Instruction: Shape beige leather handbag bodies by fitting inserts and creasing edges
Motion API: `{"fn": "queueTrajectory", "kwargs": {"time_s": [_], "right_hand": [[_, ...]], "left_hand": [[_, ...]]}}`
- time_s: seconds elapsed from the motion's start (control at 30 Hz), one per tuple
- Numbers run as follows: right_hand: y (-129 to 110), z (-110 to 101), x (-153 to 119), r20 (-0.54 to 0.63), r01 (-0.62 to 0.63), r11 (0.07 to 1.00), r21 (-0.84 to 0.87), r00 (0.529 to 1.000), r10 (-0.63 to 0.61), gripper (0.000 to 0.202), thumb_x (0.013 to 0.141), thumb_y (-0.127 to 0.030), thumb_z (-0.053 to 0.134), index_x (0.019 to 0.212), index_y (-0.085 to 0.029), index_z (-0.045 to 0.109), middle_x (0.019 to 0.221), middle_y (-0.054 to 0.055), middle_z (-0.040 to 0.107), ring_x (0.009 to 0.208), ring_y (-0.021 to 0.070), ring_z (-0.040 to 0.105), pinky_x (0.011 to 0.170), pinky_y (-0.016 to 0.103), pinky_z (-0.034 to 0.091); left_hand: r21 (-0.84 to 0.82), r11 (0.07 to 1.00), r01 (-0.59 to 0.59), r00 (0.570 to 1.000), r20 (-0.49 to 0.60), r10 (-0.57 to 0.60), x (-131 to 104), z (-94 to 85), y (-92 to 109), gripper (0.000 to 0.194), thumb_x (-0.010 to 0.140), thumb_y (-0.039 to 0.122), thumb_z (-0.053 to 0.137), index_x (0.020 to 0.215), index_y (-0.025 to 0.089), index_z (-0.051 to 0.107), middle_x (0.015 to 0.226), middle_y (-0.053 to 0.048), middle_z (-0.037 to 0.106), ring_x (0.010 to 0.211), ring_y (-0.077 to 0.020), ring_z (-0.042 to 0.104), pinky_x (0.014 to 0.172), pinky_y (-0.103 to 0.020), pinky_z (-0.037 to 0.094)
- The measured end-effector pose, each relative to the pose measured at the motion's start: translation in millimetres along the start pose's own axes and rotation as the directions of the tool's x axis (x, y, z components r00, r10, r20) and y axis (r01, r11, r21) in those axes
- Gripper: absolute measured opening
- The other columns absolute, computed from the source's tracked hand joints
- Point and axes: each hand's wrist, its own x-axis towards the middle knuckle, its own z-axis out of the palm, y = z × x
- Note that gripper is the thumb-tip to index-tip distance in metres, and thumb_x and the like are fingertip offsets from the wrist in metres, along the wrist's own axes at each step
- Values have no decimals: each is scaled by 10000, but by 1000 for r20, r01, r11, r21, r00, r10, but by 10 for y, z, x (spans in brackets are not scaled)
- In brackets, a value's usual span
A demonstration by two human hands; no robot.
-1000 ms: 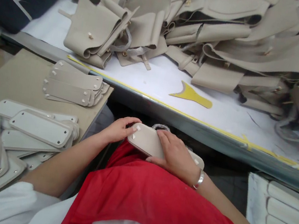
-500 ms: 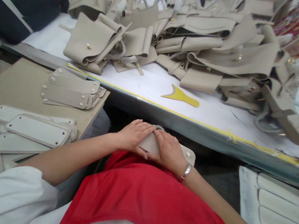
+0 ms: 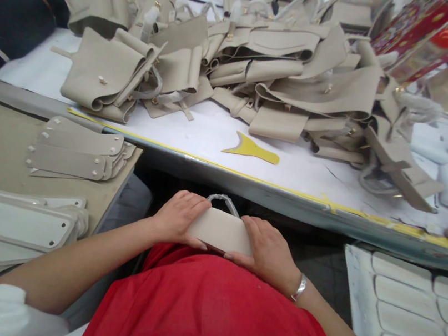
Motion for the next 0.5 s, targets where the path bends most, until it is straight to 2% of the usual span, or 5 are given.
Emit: {"fn": "queueTrajectory", "kwargs": {"time_s": [0.17,0.3,0.4,0.5], "right_hand": [[-25,2,19,9,-82,997,-7,997,82,483,840,-562,416,1086,-165,541,973,95,586,891,230,521,792,350,396],[-15,-5,29,-1,-129,991,47,992,129,404,872,-504,410,1060,-181,562,956,82,599,893,217,533,787,333,396],[52,-19,42,-8,-178,965,193,983,183,345,865,-472,449,1010,-187,581,936,62,609,877,193,547,768,303,404],[171,2,44,19,-224,880,420,971,238,286,832,-448,508,931,-194,592,894,27,620,816,161,559,726,272,412]], "left_hand": [[39,999,-2,1000,19,1,6,-5,17,904,563,762,538,1227,155,450,1194,-148,529,1071,-300,467,958,-435,262],[114,993,8,999,53,-14,47,-41,89,833,630,749,493,1190,132,475,1154,-151,549,1045,-299,478,970,-452,254],[167,986,17,998,58,-27,127,-37,185,730,696,705,467,1159,142,502,1106,-145,571,1028,-298,483,1013,-501,182],[125,990,-62,995,84,52,237,27,284,766,686,692,499,1209,133,466,1156,-166,542,1043,-305,472,983,-484,234]]}}
